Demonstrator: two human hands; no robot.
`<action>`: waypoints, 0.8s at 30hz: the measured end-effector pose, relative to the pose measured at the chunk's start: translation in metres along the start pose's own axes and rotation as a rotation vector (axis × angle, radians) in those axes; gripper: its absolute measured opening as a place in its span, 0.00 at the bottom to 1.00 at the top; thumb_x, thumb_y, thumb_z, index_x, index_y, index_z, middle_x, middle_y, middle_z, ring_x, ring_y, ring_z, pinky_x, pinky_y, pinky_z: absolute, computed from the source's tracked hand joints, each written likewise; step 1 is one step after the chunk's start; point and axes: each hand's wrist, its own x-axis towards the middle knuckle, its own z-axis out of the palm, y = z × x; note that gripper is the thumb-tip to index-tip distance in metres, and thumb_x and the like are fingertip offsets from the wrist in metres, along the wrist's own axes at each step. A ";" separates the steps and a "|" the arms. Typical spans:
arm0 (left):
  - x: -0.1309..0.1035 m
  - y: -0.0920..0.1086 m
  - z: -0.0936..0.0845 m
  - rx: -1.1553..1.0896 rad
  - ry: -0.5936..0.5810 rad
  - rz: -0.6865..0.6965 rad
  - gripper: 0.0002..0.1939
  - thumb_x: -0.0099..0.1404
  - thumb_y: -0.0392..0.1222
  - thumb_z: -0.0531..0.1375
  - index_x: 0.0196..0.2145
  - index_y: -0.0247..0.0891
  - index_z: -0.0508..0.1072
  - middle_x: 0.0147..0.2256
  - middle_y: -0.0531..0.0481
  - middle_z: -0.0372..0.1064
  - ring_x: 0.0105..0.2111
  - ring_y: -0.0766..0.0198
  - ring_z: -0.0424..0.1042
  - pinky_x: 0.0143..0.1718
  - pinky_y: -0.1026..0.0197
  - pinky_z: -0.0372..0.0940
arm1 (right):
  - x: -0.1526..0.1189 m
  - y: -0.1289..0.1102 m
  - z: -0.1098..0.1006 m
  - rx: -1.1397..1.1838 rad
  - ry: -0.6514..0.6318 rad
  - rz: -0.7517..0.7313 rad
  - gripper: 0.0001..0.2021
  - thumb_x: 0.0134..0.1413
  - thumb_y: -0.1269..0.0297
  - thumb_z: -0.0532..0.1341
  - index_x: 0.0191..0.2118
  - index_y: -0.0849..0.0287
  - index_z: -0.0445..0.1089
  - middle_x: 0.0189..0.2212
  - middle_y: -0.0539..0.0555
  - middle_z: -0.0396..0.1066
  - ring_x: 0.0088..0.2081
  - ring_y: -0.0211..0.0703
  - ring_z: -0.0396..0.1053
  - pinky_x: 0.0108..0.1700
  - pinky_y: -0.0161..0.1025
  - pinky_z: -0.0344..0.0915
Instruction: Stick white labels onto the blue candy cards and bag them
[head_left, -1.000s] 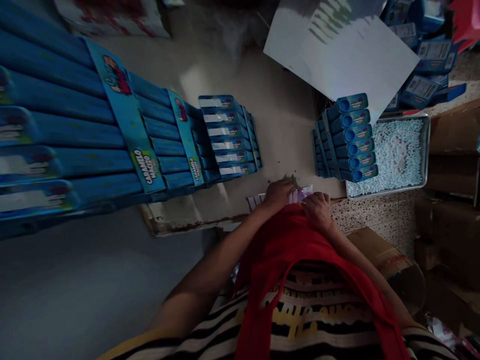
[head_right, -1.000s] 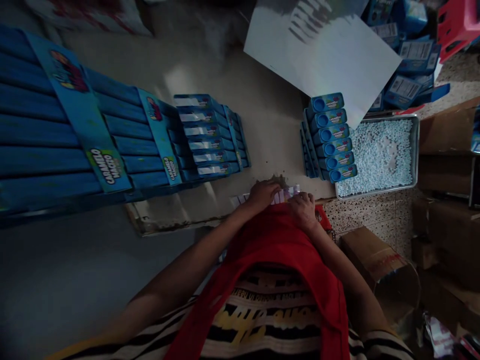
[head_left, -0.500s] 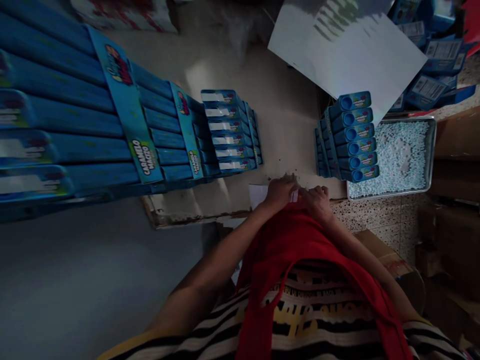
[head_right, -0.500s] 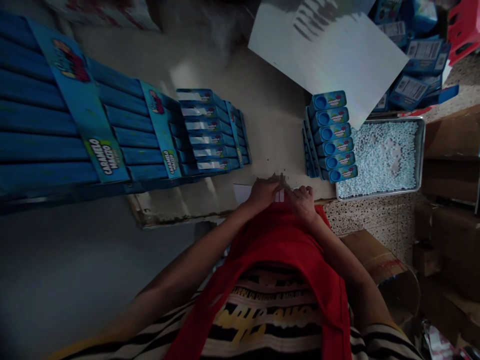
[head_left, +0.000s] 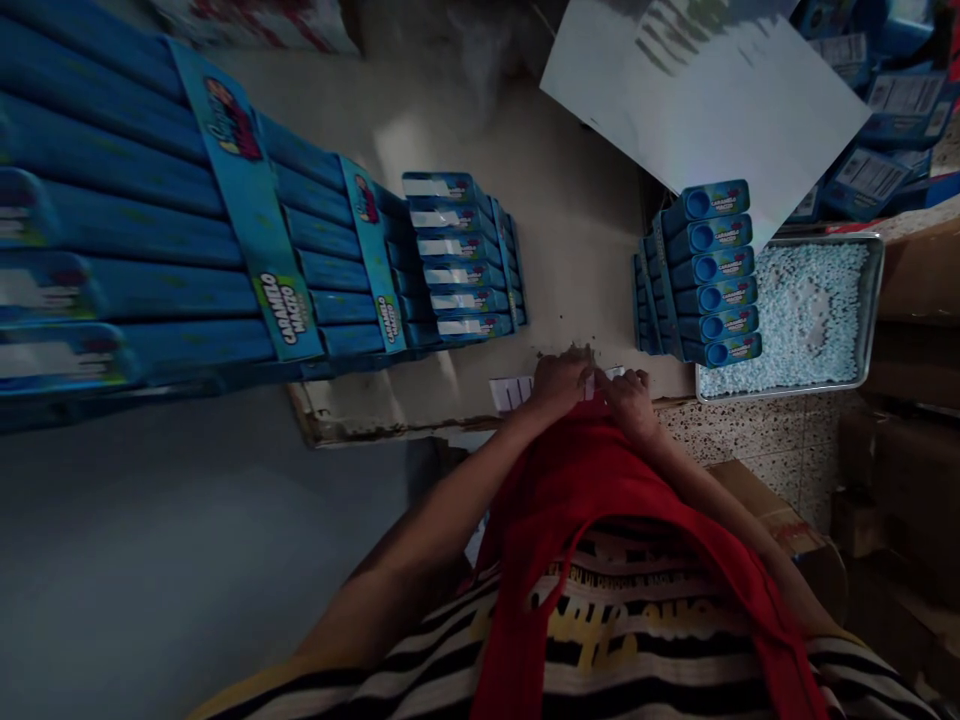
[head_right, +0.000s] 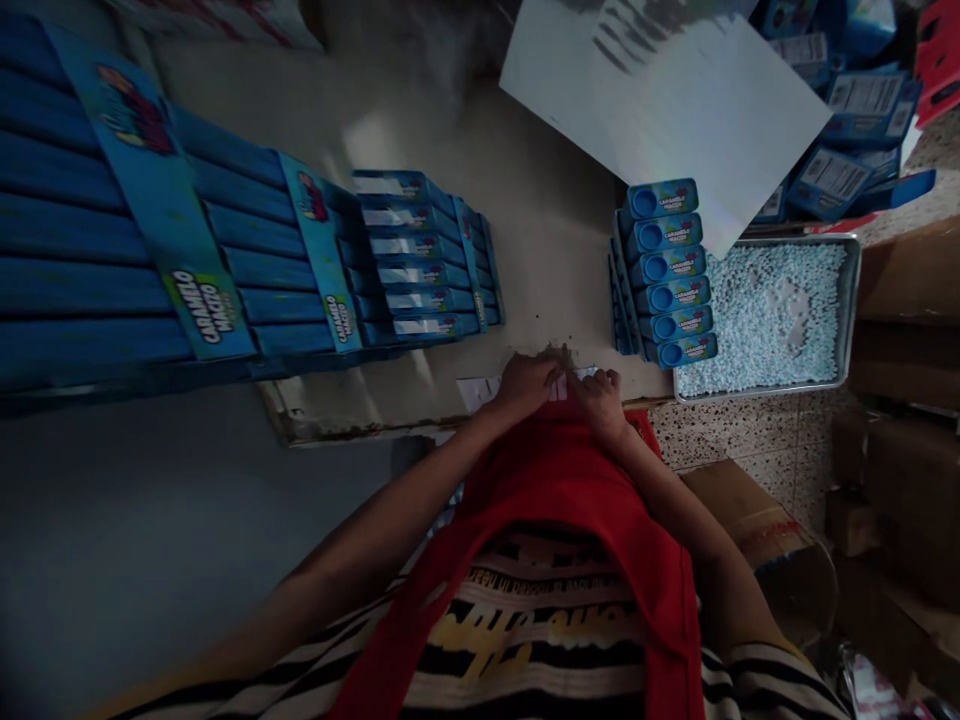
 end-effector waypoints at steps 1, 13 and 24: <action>0.000 0.000 0.000 0.004 0.002 -0.008 0.18 0.77 0.41 0.51 0.43 0.37 0.82 0.46 0.39 0.82 0.49 0.51 0.79 0.52 0.52 0.64 | -0.001 0.000 0.001 0.003 -0.005 -0.002 0.20 0.74 0.64 0.55 0.64 0.55 0.72 0.43 0.61 0.79 0.50 0.54 0.64 0.59 0.51 0.48; 0.008 -0.001 -0.004 -0.009 -0.035 0.003 0.17 0.75 0.40 0.52 0.43 0.36 0.81 0.46 0.37 0.81 0.48 0.50 0.78 0.51 0.50 0.62 | -0.019 0.000 -0.023 0.394 0.029 0.200 0.09 0.69 0.67 0.59 0.42 0.59 0.79 0.42 0.59 0.81 0.45 0.49 0.71 0.50 0.42 0.60; -0.010 0.003 -0.004 -0.853 0.201 -0.005 0.23 0.75 0.55 0.53 0.50 0.38 0.79 0.52 0.38 0.78 0.55 0.50 0.75 0.60 0.47 0.66 | -0.052 -0.006 -0.111 1.196 0.096 0.498 0.18 0.55 0.45 0.66 0.34 0.57 0.74 0.29 0.50 0.74 0.32 0.41 0.68 0.36 0.36 0.61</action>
